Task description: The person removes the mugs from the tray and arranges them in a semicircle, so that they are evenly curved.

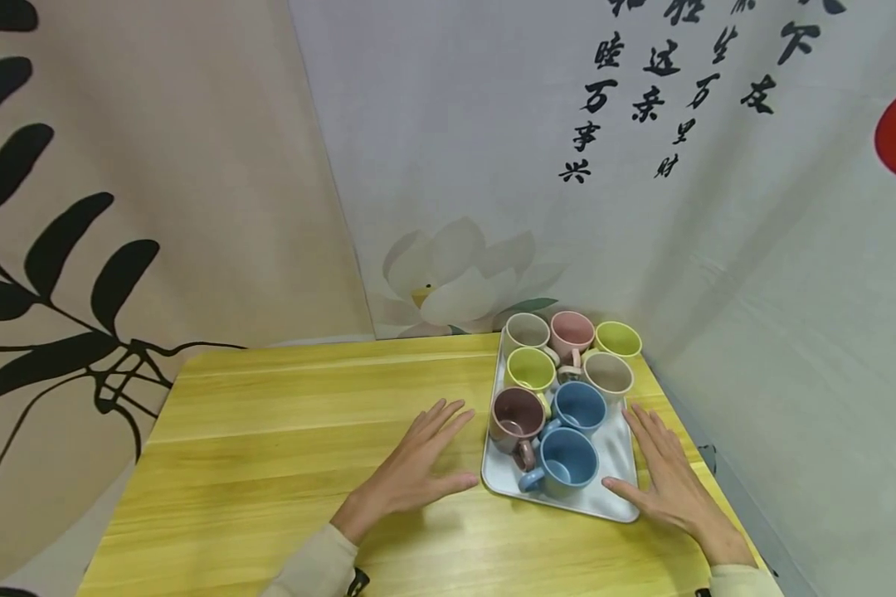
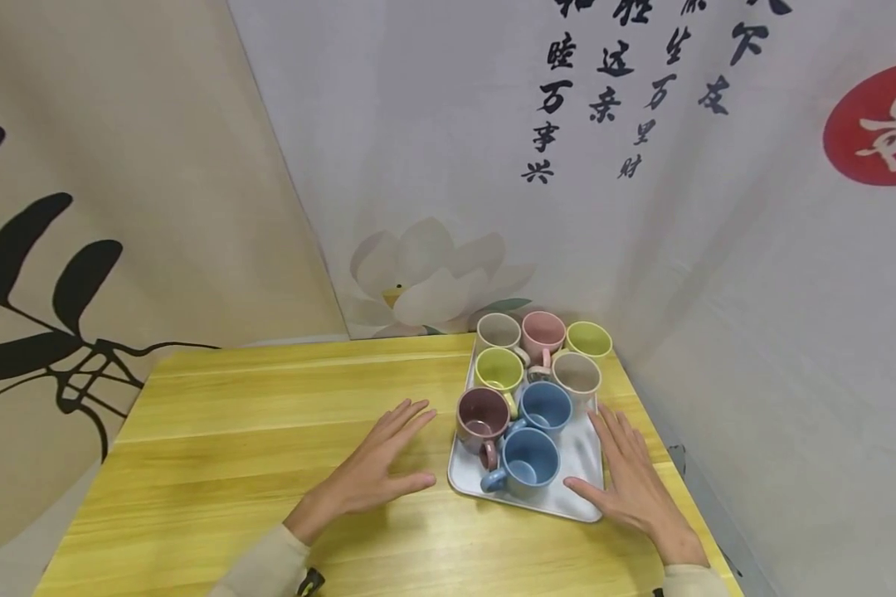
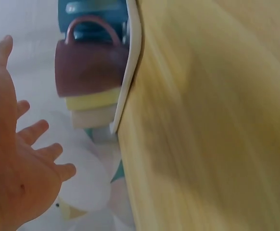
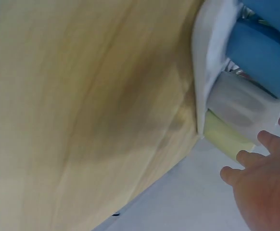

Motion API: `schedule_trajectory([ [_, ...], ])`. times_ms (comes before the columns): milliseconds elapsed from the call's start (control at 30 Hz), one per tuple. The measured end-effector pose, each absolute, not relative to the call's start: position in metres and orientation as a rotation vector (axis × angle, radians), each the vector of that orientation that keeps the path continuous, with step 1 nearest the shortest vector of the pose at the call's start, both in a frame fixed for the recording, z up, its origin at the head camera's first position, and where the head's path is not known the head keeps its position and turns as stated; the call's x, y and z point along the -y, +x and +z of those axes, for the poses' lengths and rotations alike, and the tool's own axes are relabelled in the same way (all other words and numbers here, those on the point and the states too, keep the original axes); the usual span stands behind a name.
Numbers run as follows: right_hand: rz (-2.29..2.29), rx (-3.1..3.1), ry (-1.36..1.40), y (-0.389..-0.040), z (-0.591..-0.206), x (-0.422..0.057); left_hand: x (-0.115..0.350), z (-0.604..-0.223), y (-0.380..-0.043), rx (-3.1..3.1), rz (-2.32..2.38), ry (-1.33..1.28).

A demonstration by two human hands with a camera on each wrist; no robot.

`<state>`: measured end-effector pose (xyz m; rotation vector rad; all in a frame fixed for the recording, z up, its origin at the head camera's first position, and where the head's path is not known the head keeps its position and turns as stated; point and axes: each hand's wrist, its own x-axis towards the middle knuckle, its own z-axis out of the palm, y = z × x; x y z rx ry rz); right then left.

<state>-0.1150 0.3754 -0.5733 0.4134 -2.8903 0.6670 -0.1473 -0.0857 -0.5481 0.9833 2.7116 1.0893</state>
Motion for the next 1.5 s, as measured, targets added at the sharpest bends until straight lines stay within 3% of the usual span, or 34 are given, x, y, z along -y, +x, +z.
schedule_trajectory([
  [500,0.721,3.002,0.336,-0.114,-0.595,-0.39,0.048,-0.567,-0.141,-2.549,1.341,1.011],
  [833,0.711,3.035,0.327,-0.114,-0.609,-0.4,0.032,-0.577,-0.132,-2.543,1.452,0.821],
  [1500,0.738,3.133,0.307,-0.115,-0.61,-0.401,0.001,-0.591,-0.126,-2.427,1.68,0.726],
])
